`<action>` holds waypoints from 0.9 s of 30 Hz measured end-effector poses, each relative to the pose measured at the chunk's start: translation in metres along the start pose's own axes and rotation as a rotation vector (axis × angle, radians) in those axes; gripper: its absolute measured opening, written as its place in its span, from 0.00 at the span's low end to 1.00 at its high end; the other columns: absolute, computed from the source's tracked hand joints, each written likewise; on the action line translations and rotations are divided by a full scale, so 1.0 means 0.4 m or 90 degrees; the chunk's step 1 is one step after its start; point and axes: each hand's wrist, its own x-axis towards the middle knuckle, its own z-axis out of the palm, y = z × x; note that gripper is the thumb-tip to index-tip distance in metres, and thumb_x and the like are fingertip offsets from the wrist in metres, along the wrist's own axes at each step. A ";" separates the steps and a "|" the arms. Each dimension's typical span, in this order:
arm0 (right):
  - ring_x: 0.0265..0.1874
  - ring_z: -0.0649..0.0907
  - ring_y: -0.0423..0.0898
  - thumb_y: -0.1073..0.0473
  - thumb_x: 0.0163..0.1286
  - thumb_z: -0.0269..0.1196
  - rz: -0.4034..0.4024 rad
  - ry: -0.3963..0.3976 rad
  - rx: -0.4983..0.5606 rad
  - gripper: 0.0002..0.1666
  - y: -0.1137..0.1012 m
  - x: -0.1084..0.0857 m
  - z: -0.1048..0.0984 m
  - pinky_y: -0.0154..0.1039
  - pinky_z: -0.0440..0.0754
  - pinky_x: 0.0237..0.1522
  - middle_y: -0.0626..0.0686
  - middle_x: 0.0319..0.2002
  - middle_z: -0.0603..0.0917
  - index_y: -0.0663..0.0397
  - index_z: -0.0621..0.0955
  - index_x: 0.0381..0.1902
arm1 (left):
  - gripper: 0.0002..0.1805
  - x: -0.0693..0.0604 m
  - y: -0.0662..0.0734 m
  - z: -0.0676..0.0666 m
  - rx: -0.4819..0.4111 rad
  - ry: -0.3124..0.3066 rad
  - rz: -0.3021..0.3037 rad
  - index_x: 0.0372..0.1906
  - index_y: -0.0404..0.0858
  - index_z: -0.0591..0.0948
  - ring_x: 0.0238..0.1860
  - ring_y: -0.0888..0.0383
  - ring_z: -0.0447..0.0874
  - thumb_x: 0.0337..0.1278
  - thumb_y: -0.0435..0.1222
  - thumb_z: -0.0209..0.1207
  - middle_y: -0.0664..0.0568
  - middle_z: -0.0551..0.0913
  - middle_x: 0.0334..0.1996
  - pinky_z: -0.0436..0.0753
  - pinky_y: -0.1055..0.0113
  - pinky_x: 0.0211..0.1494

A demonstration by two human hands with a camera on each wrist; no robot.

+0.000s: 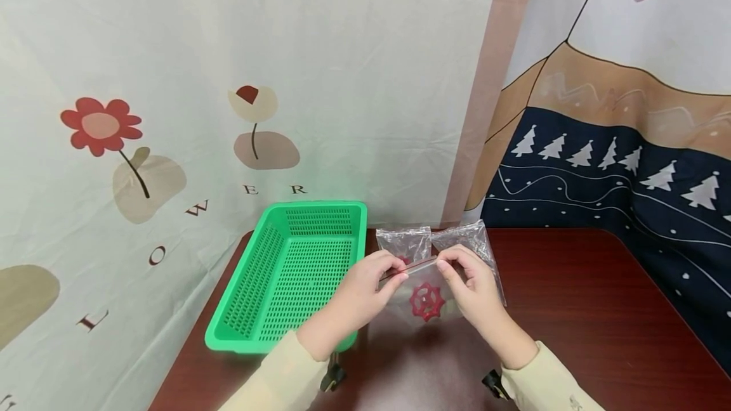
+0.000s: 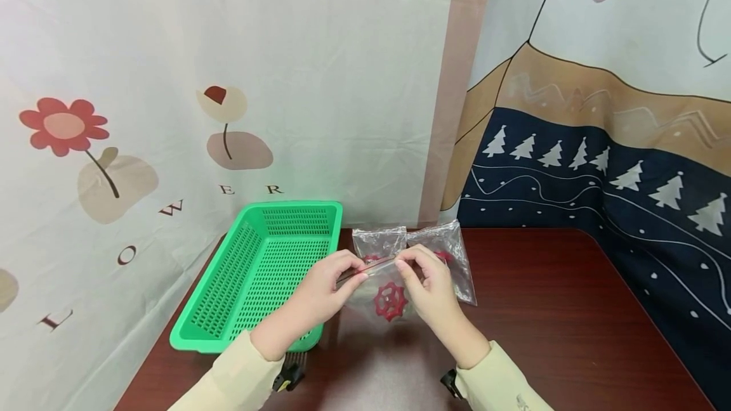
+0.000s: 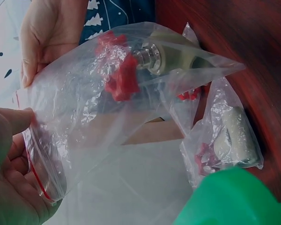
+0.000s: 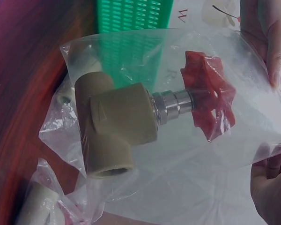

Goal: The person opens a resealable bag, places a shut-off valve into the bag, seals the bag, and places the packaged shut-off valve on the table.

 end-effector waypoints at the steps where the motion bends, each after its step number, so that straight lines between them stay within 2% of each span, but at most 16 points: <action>1: 0.31 0.74 0.41 0.75 0.62 0.60 0.002 0.000 0.005 0.02 0.012 -0.003 0.001 0.26 0.73 0.34 0.57 0.28 0.78 0.69 0.78 0.30 | 0.03 -0.002 -0.002 0.000 0.000 0.002 0.001 0.35 0.47 0.81 0.36 0.67 0.74 0.59 0.41 0.61 0.63 0.78 0.33 0.77 0.72 0.42; 3: 0.32 0.75 0.40 0.72 0.63 0.60 0.011 -0.002 0.013 0.02 0.038 -0.010 0.004 0.26 0.74 0.35 0.55 0.29 0.79 0.67 0.79 0.31 | 0.02 -0.005 -0.005 0.000 -0.002 0.007 0.000 0.34 0.47 0.81 0.36 0.67 0.73 0.59 0.41 0.62 0.64 0.78 0.33 0.77 0.72 0.42; 7: 0.32 0.75 0.37 0.74 0.62 0.61 0.000 0.005 0.022 0.04 0.078 -0.018 0.004 0.27 0.74 0.34 0.52 0.29 0.79 0.64 0.80 0.32 | 0.02 -0.005 -0.007 -0.001 -0.003 0.005 -0.006 0.34 0.48 0.81 0.36 0.68 0.73 0.58 0.41 0.62 0.64 0.78 0.33 0.77 0.72 0.42; 10: 0.31 0.75 0.38 0.79 0.58 0.60 -0.019 0.018 0.020 0.07 0.053 -0.014 -0.001 0.27 0.73 0.32 0.55 0.28 0.78 0.66 0.79 0.30 | 0.03 -0.005 -0.007 -0.001 -0.003 0.000 -0.007 0.35 0.48 0.81 0.35 0.68 0.73 0.58 0.41 0.62 0.64 0.78 0.33 0.77 0.72 0.43; 15: 0.30 0.75 0.39 0.80 0.57 0.59 -0.026 0.027 0.016 0.06 0.016 -0.006 -0.006 0.25 0.74 0.32 0.58 0.27 0.78 0.69 0.78 0.29 | 0.03 -0.008 -0.008 -0.003 -0.006 -0.004 -0.002 0.34 0.48 0.81 0.35 0.68 0.73 0.59 0.41 0.62 0.64 0.78 0.33 0.77 0.72 0.42; 20: 0.31 0.75 0.38 0.82 0.57 0.58 -0.001 0.027 0.019 0.06 0.016 -0.008 -0.012 0.23 0.75 0.33 0.61 0.28 0.78 0.71 0.78 0.31 | 0.03 -0.013 -0.015 -0.005 -0.004 -0.007 -0.013 0.35 0.47 0.81 0.37 0.68 0.74 0.59 0.41 0.61 0.64 0.79 0.35 0.77 0.71 0.43; 27: 0.30 0.77 0.40 0.80 0.60 0.57 0.018 0.028 0.019 0.04 0.018 -0.006 -0.018 0.23 0.76 0.34 0.58 0.29 0.78 0.73 0.77 0.32 | 0.04 -0.020 -0.024 -0.013 -0.007 -0.006 -0.021 0.35 0.47 0.81 0.38 0.68 0.74 0.61 0.43 0.60 0.65 0.78 0.35 0.77 0.71 0.44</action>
